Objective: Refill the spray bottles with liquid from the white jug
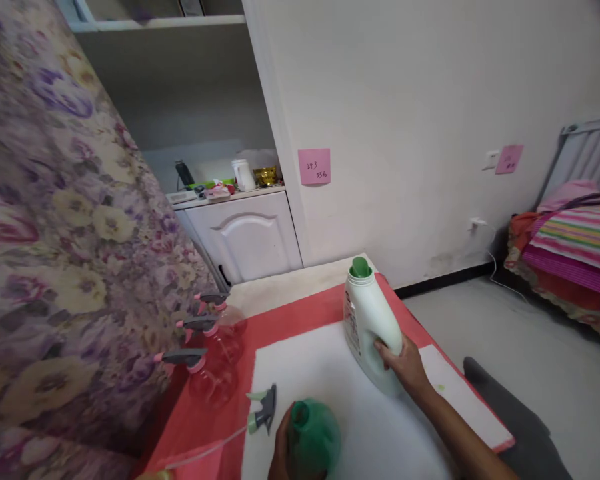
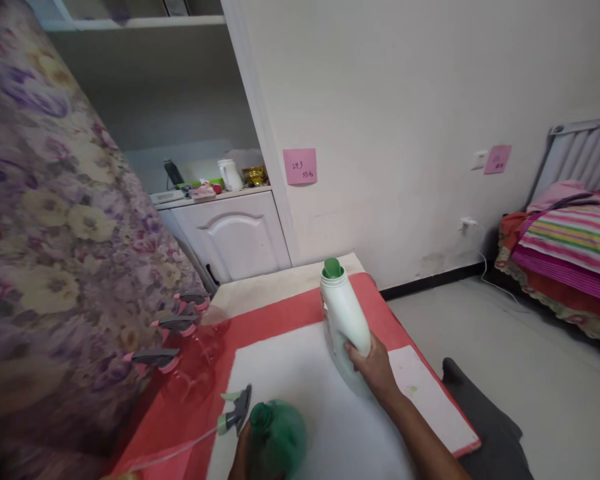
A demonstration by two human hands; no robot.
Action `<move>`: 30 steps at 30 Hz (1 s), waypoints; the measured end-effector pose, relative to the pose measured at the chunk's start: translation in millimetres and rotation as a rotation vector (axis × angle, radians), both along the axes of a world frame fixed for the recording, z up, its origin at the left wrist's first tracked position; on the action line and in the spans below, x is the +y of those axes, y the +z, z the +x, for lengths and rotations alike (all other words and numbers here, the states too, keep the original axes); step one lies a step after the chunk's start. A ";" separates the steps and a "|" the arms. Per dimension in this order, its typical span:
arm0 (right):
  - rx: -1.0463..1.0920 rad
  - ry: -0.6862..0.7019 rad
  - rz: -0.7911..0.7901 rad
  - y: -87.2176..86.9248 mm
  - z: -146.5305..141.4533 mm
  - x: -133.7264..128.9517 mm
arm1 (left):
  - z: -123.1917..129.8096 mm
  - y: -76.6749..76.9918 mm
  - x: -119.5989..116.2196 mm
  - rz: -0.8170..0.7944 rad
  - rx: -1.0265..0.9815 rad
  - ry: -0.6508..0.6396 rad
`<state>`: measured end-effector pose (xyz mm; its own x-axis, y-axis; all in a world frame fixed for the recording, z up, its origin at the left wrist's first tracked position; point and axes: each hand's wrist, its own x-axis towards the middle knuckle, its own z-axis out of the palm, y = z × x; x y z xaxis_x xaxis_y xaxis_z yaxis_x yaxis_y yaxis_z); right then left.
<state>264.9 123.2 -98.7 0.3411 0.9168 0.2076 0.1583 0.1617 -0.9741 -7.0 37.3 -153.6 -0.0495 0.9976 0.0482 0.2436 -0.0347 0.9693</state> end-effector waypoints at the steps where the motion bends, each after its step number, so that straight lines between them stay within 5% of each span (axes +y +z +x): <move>1: 0.002 0.014 -0.005 -1.4 0.4 0.4 | 4.6 2.1 1.8 0.011 0.042 0.011; 7: 0.013 0.080 -0.030 -10.9 3.0 2.9 | 30.2 1.9 17.2 0.095 0.094 -0.031; 17: 0.017 0.164 -0.026 0.9 9.8 -2.5 | 21.3 -27.2 23.0 0.136 0.097 -0.023; 22: 0.017 0.164 -0.022 8.7 10.5 1.2 | 20.0 -29.5 23.5 0.150 0.014 0.029; 30: 0.008 0.192 -0.081 -4.0 7.6 8.0 | 18.3 -26.8 29.2 0.140 -0.083 0.062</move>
<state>272.5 131.2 -102.8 0.1597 0.9788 0.1285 0.1241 0.1092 -0.9862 11.3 66.6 -180.3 -0.1205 0.9764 0.1794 0.1691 -0.1579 0.9729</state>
